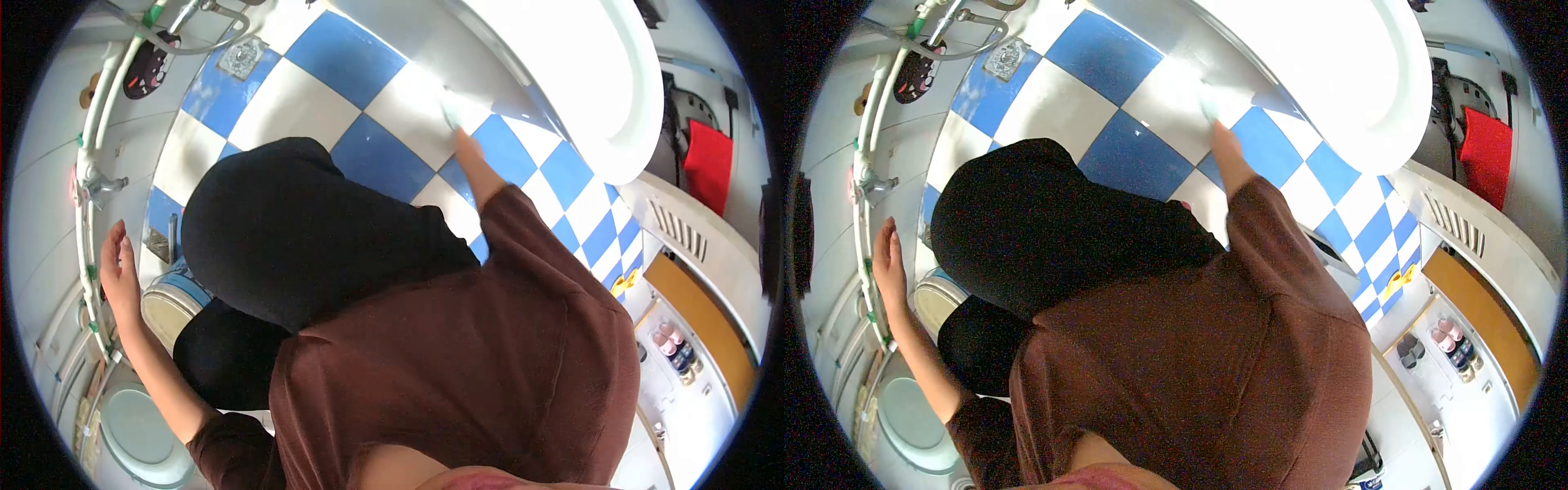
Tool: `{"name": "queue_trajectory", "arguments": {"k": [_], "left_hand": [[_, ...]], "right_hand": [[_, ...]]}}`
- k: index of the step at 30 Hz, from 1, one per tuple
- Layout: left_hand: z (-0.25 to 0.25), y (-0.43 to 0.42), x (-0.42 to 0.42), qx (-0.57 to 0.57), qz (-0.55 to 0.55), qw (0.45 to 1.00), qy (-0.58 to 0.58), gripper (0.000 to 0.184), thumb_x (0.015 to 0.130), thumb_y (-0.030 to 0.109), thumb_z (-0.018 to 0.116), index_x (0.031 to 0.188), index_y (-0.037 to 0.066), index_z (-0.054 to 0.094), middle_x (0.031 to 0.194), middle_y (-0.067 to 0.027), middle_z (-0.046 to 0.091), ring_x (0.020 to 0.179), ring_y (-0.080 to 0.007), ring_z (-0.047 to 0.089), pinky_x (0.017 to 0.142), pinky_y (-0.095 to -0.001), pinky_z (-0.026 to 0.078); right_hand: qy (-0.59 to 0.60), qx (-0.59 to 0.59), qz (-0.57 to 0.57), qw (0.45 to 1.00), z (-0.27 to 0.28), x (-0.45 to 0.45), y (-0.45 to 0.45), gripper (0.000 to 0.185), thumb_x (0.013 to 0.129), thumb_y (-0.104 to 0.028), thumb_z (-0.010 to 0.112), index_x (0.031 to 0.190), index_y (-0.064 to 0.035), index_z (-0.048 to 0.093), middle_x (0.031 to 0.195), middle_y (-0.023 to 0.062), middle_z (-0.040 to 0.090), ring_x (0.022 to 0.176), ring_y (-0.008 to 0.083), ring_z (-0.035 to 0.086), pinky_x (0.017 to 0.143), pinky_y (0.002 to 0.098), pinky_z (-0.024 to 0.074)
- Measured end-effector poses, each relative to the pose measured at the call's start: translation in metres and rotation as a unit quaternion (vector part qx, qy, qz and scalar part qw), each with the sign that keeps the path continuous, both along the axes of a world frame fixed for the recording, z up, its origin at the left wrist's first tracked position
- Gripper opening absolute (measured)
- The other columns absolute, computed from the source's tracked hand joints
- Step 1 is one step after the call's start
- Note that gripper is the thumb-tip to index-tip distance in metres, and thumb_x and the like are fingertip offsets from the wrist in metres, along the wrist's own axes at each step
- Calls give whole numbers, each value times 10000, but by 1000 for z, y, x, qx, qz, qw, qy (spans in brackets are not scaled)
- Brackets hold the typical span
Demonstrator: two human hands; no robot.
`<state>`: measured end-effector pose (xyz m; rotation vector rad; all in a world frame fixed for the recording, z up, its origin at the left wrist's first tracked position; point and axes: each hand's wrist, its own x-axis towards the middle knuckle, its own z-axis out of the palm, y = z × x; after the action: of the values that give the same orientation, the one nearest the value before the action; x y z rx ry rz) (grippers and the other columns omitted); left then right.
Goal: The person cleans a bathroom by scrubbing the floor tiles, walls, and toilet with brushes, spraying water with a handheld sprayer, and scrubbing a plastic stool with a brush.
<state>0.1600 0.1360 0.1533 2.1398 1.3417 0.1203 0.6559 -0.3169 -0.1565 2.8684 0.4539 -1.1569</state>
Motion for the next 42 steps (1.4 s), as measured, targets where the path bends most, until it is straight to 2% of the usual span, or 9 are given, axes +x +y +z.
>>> {"name": "queue_trajectory", "arguments": {"k": [3, 10, 16, 19, 23, 27, 30, 33, 42], "left_hand": [[-1, 3, -2, 0, 16, 1000, 7, 358, 963, 194, 497, 1261, -3, 524, 1254, -141, 567, 1183, -221, 523, 1010, -344, 377], [0, 0, 23, -6, -16, 1000, 5, 353, 968, 188, 490, 1257, -12, 524, 1258, -154, 562, 1191, -222, 516, 1025, -342, 368], [5, 4, 30, 18, -51, 998, 13, 352, 966, 178, 492, 1256, -19, 524, 1246, -153, 568, 1175, -219, 526, 1017, -336, 377], [11, 8, 41, 35, -69, 997, 21, 353, 965, 174, 493, 1255, -24, 524, 1235, -143, 574, 1157, -212, 534, 1006, -328, 387], [14, 7, 65, 17, -78, 996, -43, 349, 965, 169, 491, 1258, -18, 523, 1233, -139, 576, 1153, -206, 537, 1001, -316, 388], [30, -25, 102, 31, -110, 993, -38, 332, 963, 152, 480, 1244, -18, 533, 1212, -145, 589, 1158, -210, 535, 1008, -326, 382], [56, -59, 150, 62, -147, 987, -23, 323, 957, 143, 484, 1234, -11, 544, 1213, -152, 589, 1157, -213, 536, 1007, -328, 382], [74, -92, 203, 106, -224, 968, -45, 303, 941, 109, 489, 1216, 3, 559, 1207, -142, 593, 1165, -229, 530, 1015, -339, 368], [102, -214, 358, 213, -460, 858, -82, 302, 850, 47, 551, 1148, 30, 589, 1155, -165, 603, 1106, -313, 560, 960, -382, 417]], "right_hand": [[-4, -55, -17, 998, -54, 15, -53, 473, 988, -399, 264, 1320, -118, 449, 1181, 205, 582, 1086, 352, 571, 913, 468, 451], [44, -23, -58, 997, 28, 23, 161, 641, 934, -569, 285, 1168, -70, 612, 1182, 159, 608, 1120, 339, 564, 942, 449, 428], [22, -23, -126, 992, 15, 22, 26, 745, 898, -665, 253, 1230, -79, 571, 1285, 168, 540, 1229, 322, 480, 1017, 434, 356], [10, -25, -295, 955, -3, -3, -48, 669, 905, -583, 378, 1231, -23, 549, 1212, 206, 575, 1123, 327, 560, 902, 450, 456], [-25, -55, 116, 991, -11, -15, -84, 440, 870, -397, 500, 1076, -20, 594, 1067, 176, 632, 974, 315, 619, 813, 415, 500], [-82, -3, 309, 948, 21, 20, 10, 185, 794, -243, 557, 941, -162, 633, 999, 72, 662, 845, 244, 647, 757, 354, 507], [92, -25, 102, 990, -57, 26, 100, 258, 854, -377, 460, 978, -242, 643, 1017, 20, 642, 956, 193, 592, 812, 366, 458], [151, 77, -143, 975, -29, -7, 126, 247, 872, -343, 449, 1047, -239, 590, 980, 34, 636, 895, 195, 589, 759, 363, 463], [188, 321, -559, 741, -5, 38, 6, 329, 927, -243, 416, 1256, -230, 430, 872, 74, 620, 709, 201, 579, 602, 353, 477]]}}
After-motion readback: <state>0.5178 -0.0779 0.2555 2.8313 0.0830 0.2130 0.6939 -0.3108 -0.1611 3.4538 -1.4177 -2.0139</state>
